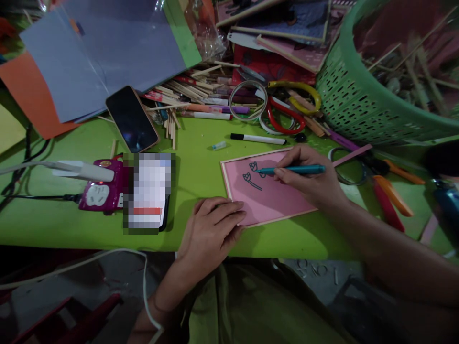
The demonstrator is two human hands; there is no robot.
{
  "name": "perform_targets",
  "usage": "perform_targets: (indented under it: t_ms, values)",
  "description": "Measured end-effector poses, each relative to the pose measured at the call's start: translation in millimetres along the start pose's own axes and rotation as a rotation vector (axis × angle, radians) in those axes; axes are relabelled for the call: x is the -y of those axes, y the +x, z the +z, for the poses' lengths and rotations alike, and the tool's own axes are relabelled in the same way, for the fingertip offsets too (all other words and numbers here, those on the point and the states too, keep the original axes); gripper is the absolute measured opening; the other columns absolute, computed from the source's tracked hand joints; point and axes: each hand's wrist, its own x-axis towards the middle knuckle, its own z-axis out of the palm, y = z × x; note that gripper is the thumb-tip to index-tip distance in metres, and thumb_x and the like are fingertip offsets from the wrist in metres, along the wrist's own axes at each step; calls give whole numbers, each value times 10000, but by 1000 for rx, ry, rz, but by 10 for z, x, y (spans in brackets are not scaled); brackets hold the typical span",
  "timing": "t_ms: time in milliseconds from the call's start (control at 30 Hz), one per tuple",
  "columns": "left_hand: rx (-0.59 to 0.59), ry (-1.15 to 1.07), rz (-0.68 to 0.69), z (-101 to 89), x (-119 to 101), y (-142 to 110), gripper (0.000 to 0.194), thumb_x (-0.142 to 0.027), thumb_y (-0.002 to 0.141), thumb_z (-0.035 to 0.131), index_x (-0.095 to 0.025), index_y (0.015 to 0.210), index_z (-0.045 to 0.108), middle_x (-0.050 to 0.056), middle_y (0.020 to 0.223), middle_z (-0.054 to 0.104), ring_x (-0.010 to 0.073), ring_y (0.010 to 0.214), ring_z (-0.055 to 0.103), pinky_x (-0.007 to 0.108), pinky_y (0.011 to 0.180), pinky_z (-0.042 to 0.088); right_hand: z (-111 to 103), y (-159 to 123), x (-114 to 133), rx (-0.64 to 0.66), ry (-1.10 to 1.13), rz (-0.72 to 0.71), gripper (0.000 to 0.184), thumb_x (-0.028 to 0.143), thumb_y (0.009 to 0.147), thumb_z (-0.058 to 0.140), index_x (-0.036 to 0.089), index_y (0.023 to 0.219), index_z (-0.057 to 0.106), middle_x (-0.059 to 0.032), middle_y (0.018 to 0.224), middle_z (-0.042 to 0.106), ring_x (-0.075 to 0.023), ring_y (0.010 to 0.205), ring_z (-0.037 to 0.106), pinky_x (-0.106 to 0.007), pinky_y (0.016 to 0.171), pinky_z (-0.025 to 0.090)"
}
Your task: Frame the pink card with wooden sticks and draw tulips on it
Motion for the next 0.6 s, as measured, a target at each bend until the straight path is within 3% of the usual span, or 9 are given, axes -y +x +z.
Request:
perform_targets:
  t_ms: [600]
  values:
    - [5, 0, -1, -3, -3, 17, 167, -222, 1018, 634, -218, 1132, 755, -12, 1194, 822, 214, 1095, 672, 405, 933, 555, -3, 0, -2, -1, -10, 1, 247, 356, 809, 862, 280, 781, 629, 15, 700, 666, -180, 632, 618, -335, 573, 474]
